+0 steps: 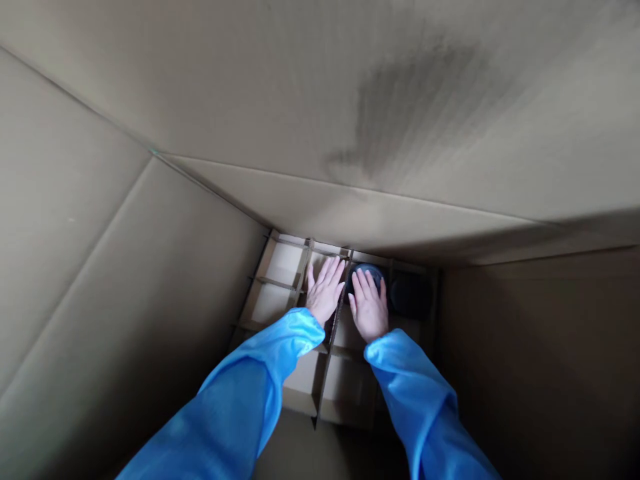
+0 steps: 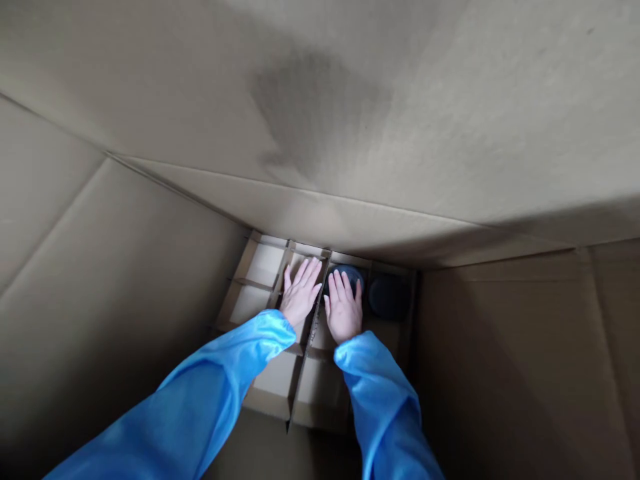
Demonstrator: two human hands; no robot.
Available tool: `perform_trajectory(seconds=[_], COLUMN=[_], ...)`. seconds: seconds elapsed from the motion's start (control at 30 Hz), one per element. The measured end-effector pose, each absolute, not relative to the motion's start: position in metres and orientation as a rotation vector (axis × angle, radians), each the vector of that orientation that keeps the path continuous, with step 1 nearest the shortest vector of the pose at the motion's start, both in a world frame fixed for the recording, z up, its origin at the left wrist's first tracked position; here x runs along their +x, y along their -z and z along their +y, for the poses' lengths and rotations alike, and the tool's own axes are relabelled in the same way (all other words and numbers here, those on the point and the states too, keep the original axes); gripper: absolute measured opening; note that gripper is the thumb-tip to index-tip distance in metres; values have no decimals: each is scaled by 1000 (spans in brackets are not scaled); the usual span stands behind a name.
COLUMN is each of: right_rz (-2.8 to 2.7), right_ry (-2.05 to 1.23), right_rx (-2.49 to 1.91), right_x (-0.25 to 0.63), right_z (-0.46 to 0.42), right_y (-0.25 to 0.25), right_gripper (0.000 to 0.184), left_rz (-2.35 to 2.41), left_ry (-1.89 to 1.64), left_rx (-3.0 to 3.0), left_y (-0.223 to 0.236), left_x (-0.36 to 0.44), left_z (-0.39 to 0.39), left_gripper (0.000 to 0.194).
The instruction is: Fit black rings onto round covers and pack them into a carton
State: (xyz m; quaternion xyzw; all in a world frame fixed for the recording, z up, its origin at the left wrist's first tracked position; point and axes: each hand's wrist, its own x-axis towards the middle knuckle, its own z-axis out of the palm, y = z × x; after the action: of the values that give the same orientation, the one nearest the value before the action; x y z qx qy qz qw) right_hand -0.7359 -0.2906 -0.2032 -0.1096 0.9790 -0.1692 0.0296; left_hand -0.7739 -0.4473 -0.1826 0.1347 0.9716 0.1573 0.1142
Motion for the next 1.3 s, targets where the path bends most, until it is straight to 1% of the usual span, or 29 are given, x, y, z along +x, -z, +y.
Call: perform_trajectory(seconds=[0.1, 0.23, 0.4, 0.6, 0.77, 0.83, 0.9, 0.97, 1.03, 1.17, 1.3], right_rz=[2971, 2937, 2917, 2885, 2959, 2927, 2785, 2648, 2630, 2720, 2580], right_ry=[569, 582, 666, 744, 742, 718, 710, 703, 684, 633, 429], right_rx=[-290, -311, -339, -322, -291, -493, -798, -948, -880, -598, -485], right_x=[-734, -728, -729, -733, -710, -686, -660, -639, -627, -630, -639], right_z=[-307, -303, -294, -292, -287, -286, -285, -284, -280, -266, -257], right_y=[219, 237, 242, 242, 222, 212, 205, 200, 194, 173, 136], right_gripper=[54, 56, 59, 61, 59, 58, 57, 58, 59, 55, 52], left_rz=[2779, 2803, 2664, 2632, 2604, 2599, 2602, 2597, 2578, 2562, 2560], left_ry=[-454, -485, -446, -369, -370, -380, -389, -398, -409, -424, -470], left_rx=[539, 601, 660, 592, 527, 505, 492, 496, 518, 526, 508], left_y=[181, 181, 191, 201, 202, 201, 198, 194, 187, 169, 144], left_x=[-779, -779, -783, -785, -784, -784, -785, -785, -786, -782, -769], left_z=[-457, -454, -450, -453, -449, -447, -445, -443, -440, -437, -445], left_gripper=[56, 53, 51, 57, 59, 58, 57, 57, 58, 59, 60])
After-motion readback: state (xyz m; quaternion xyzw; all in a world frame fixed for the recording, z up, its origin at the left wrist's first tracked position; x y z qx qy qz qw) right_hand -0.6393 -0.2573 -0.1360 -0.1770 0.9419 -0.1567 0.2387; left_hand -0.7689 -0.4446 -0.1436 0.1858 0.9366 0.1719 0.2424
